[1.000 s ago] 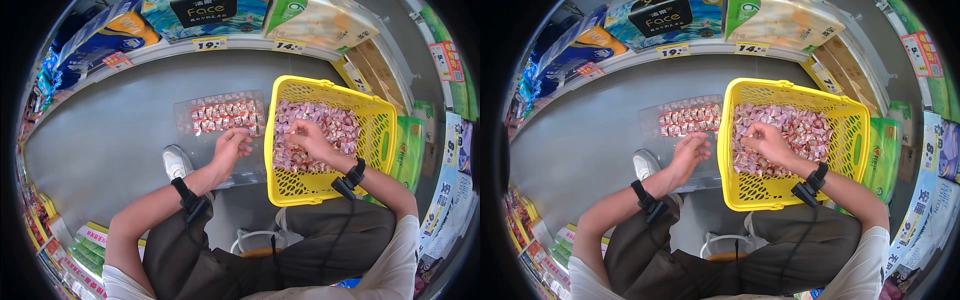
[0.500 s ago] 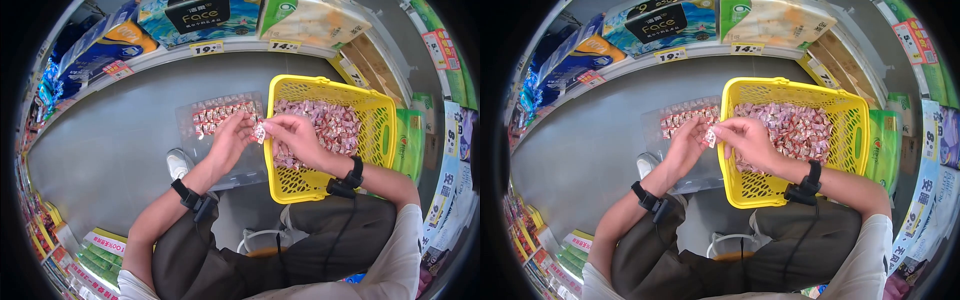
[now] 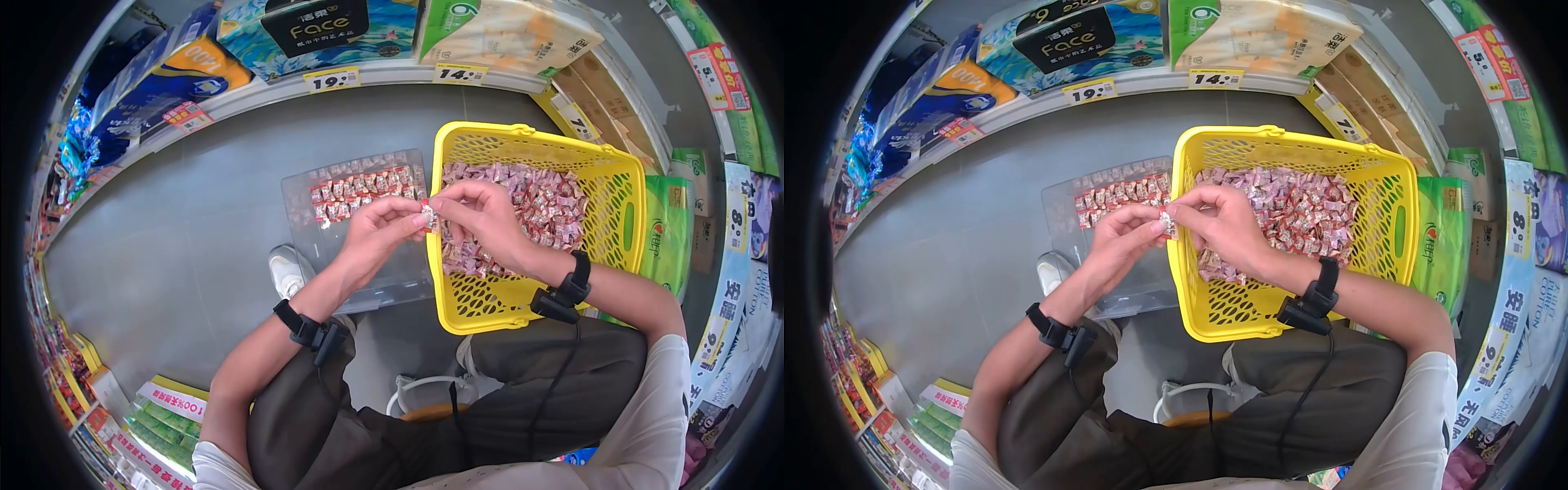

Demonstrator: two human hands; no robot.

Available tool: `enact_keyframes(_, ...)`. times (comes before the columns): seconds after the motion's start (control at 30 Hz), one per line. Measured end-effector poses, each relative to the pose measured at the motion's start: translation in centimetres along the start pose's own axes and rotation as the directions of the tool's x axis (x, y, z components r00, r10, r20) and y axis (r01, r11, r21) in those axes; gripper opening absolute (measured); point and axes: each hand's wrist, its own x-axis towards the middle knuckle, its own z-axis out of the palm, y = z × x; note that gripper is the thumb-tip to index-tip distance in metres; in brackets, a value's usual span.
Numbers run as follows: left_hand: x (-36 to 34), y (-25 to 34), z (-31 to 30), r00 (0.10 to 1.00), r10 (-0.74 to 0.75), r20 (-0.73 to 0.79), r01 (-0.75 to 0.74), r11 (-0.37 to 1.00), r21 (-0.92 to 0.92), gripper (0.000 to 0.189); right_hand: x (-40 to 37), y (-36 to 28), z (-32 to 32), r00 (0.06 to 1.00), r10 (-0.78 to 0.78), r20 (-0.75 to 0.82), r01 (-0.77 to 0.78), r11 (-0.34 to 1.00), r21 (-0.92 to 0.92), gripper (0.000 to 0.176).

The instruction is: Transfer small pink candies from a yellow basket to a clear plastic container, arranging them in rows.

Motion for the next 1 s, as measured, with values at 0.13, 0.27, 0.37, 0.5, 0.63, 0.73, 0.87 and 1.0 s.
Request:
enact_keyframes(0.13, 0.0, 0.5, -0.1, 0.999, 0.033, -0.008, -0.032, 0.997, 0.07, 0.018, 0.0, -1.0, 0.3, 1.0, 0.022, -0.014, -0.021, 1.0, 0.02, 0.017)
enact_keyframes(0.27, 0.0, 0.6, -0.1, 0.997, 0.069, -0.014, -0.067, 0.991, 0.115, 0.019, 0.2, -1.0, 0.2, 0.999, 0.048, 0.006, -0.049, 0.998, 0.047, 0.018)
enact_keyframes(0.37, 0.0, 0.5, -0.5, 0.997, 0.074, -0.007, -0.072, 0.988, 0.14, 0.018, 0.2, -1.1, 0.2, 0.997, 0.064, 0.029, -0.066, 0.996, 0.064, 0.018)
enact_keyframes(0.5, 0.1, 0.4, -0.9, 0.995, 0.071, -0.063, -0.068, 0.997, 0.046, 0.016, 0.2, -0.8, 0.1, 0.996, 0.092, -0.019, -0.088, 0.983, 0.159, 0.018)
enact_keyframes(0.63, 0.8, -0.7, -2.1, 0.961, -0.002, -0.278, -0.022, 0.996, -0.083, 0.016, 1.4, 0.7, -2.2, 0.989, 0.096, -0.114, -0.072, 0.977, 0.199, 0.016)
enact_keyframes(0.73, 2.2, -4.3, -4.8, 0.894, -0.072, -0.443, 0.069, 0.997, -0.024, 0.017, 1.9, 3.4, -4.3, 0.951, 0.208, -0.229, -0.163, 0.966, 0.2, 0.015)
enact_keyframes(0.87, 4.5, -10.2, -6.8, 0.791, -0.163, -0.589, 0.209, 0.978, 0.01, 0.021, 2.0, 7.9, -7.0, 0.873, 0.43, -0.231, -0.407, 0.902, 0.143, 0.016)
enact_keyframes(1.0, 5.4, -12.6, -7.4, 0.775, -0.157, -0.613, 0.236, 0.97, 0.051, 0.023, 1.2, 9.0, -7.3, 0.87, 0.463, -0.169, -0.464, 0.885, 0.039, 0.017)
